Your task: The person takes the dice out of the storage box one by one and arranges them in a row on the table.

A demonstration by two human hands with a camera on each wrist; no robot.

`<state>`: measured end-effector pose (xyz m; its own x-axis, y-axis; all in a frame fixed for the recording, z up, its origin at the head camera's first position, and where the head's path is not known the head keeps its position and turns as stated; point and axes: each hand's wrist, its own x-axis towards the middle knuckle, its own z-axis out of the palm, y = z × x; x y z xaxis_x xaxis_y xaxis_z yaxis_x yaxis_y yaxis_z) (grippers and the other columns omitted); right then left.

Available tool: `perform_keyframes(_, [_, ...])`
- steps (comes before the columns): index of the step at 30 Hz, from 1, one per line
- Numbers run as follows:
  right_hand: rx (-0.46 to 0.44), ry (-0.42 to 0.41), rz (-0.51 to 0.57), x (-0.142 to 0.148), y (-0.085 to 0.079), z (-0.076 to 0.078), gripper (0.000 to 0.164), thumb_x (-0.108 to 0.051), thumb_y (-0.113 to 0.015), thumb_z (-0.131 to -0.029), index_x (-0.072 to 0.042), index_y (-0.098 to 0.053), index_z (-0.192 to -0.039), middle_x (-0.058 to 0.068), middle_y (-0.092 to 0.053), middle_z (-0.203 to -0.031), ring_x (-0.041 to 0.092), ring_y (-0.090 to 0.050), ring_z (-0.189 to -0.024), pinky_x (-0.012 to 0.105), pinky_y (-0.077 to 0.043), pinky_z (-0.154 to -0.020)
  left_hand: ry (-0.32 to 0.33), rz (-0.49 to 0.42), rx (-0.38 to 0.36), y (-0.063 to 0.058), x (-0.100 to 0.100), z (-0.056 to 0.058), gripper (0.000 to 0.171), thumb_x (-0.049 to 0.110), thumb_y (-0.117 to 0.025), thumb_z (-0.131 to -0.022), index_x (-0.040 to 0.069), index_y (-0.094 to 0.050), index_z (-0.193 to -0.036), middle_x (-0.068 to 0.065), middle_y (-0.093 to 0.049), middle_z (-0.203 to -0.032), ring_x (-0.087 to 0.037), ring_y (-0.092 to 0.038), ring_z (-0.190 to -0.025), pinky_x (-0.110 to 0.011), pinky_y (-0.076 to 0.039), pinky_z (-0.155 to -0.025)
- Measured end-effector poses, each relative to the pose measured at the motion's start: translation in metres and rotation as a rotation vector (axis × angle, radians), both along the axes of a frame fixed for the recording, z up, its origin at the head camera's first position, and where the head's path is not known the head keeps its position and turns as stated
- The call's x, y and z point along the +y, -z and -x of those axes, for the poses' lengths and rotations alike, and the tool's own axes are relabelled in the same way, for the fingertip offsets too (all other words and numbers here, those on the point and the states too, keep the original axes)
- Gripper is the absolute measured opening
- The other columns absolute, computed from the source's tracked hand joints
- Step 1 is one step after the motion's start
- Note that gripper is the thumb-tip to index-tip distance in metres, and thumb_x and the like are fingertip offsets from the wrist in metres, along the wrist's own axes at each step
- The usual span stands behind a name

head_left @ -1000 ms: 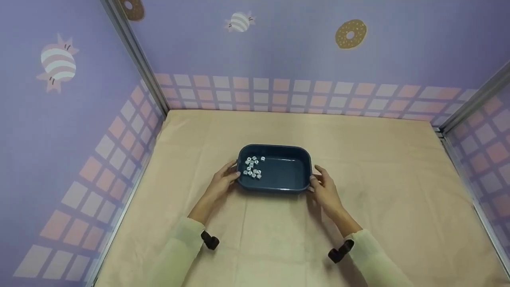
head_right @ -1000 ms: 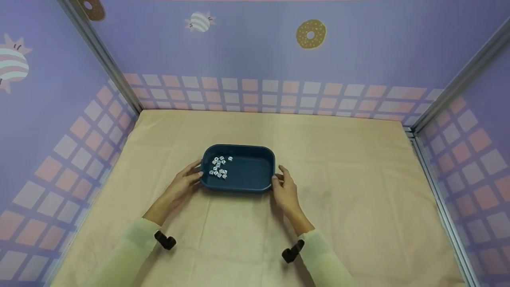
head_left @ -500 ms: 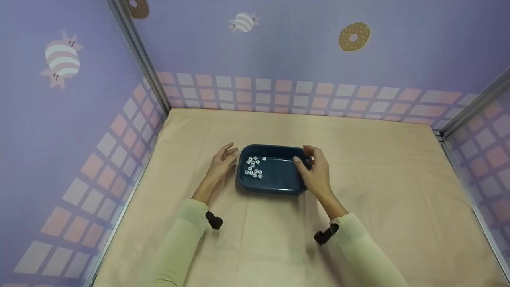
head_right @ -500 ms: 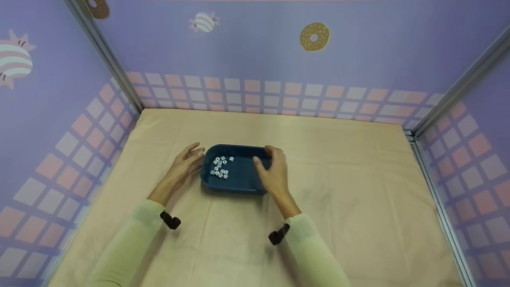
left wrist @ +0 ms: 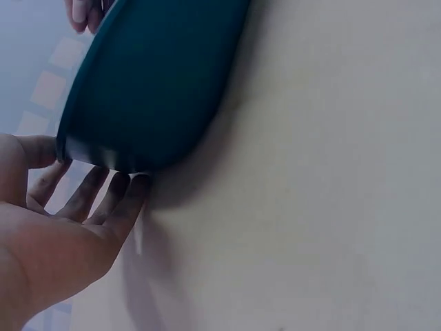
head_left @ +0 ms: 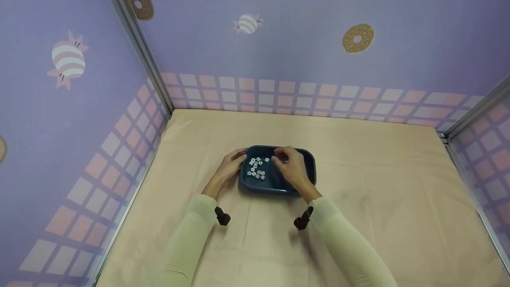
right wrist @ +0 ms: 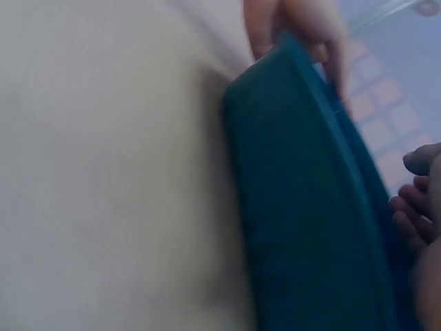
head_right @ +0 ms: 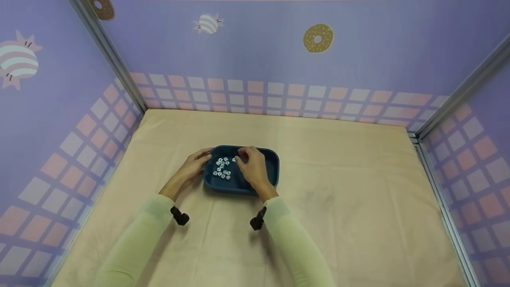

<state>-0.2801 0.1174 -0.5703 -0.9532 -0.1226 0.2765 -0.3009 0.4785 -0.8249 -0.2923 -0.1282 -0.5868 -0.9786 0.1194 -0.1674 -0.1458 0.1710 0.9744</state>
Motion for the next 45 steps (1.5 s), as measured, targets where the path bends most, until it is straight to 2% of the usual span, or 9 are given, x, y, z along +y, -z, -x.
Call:
perform_keyframes(5, [-0.021, 0.000, -0.089, -0.004, 0.009, 0.010, 0.026, -0.011, -0.078, -0.098, -0.001, -0.075, -0.121, 0.010, -0.072, -0.113, 0.023, -0.068, -0.103, 0.039, -0.057, -0.093, -0.009, -0.056, -0.026, 0.008, -0.002, -0.001, 0.042, 0.025, -0.059, -0.111, 0.014, -0.060, -0.152, -0.009, -0.057, -0.154, -0.026, -0.054, -0.142, -0.043, -0.045, -0.115])
perform_keyframes(12, [-0.027, -0.032, -0.191, -0.007, 0.024, 0.016, 0.036, -0.015, -0.082, -0.095, 0.000, -0.074, -0.127, 0.013, -0.072, -0.119, 0.029, -0.068, -0.113, 0.045, -0.053, -0.102, -0.012, -0.107, -0.061, 0.011, -0.004, -0.001, 0.045, 0.030, -0.063, -0.109, 0.013, -0.060, -0.151, -0.011, -0.058, -0.152, -0.029, -0.060, -0.135, -0.044, -0.049, -0.111])
perform_keyframes(16, [-0.014, -0.073, -0.240, -0.013, 0.025, 0.022, 0.039, -0.017, -0.082, -0.095, 0.001, -0.073, -0.128, 0.015, -0.072, -0.123, 0.032, -0.067, -0.118, 0.047, -0.050, -0.106, -0.032, -0.106, -0.056, 0.012, -0.005, -0.002, 0.046, 0.029, -0.064, -0.109, 0.012, -0.060, -0.151, -0.012, -0.058, -0.153, -0.029, -0.059, -0.137, -0.043, -0.048, -0.113])
perform_keyframes(21, [-0.007, -0.057, -0.302, -0.019, 0.028, 0.024, 0.035, -0.017, -0.082, -0.095, 0.001, -0.076, -0.125, 0.015, -0.072, -0.122, 0.033, -0.066, -0.118, 0.047, -0.050, -0.106, -0.031, -0.102, -0.039, 0.012, -0.006, -0.003, 0.044, 0.030, -0.064, -0.109, 0.013, -0.062, -0.150, -0.010, -0.060, -0.151, -0.028, -0.058, -0.137, -0.042, -0.047, -0.113])
perform_keyframes(30, [-0.029, -0.094, -0.425, -0.019, 0.033, 0.023, 0.032, -0.020, -0.079, -0.099, -0.003, -0.077, -0.126, 0.011, -0.070, -0.121, 0.031, -0.062, -0.118, 0.047, -0.051, -0.105, -0.046, -0.175, -0.053, 0.019, -0.005, -0.002, 0.045, 0.031, -0.066, -0.108, 0.012, -0.063, -0.148, -0.012, -0.061, -0.148, -0.031, -0.061, -0.134, -0.046, -0.049, -0.111])
perform_keyframes(38, [-0.024, -0.127, -0.406, -0.020, 0.036, 0.018, 0.013, -0.006, -0.082, -0.092, -0.005, -0.077, -0.105, 0.009, -0.069, -0.105, 0.029, -0.062, -0.102, 0.046, -0.053, -0.093, -0.046, -0.194, -0.066, 0.022, -0.008, -0.005, 0.045, 0.032, -0.065, -0.108, 0.015, -0.062, -0.150, -0.012, -0.062, -0.147, -0.031, -0.064, -0.130, -0.041, -0.055, -0.103])
perform_keyframes(41, [-0.021, -0.143, -0.394, -0.020, 0.034, 0.018, 0.011, -0.004, -0.080, -0.093, -0.005, -0.075, -0.103, 0.009, -0.067, -0.103, 0.028, -0.061, -0.099, 0.046, -0.054, -0.090, -0.043, -0.205, -0.084, 0.021, -0.009, -0.005, 0.045, 0.034, -0.065, -0.108, 0.018, -0.062, -0.150, -0.010, -0.063, -0.146, -0.029, -0.066, -0.128, -0.039, -0.056, -0.101])
perform_keyframes(45, [-0.001, -0.139, -0.317, -0.018, 0.028, 0.018, 0.009, -0.005, -0.076, -0.096, -0.005, -0.074, -0.105, 0.008, -0.067, -0.102, 0.026, -0.062, -0.095, 0.044, -0.054, -0.087, -0.030, -0.219, -0.103, 0.019, -0.008, -0.005, 0.045, 0.036, -0.066, -0.107, 0.020, -0.063, -0.149, -0.008, -0.063, -0.146, -0.025, -0.066, -0.127, -0.038, -0.056, -0.102])
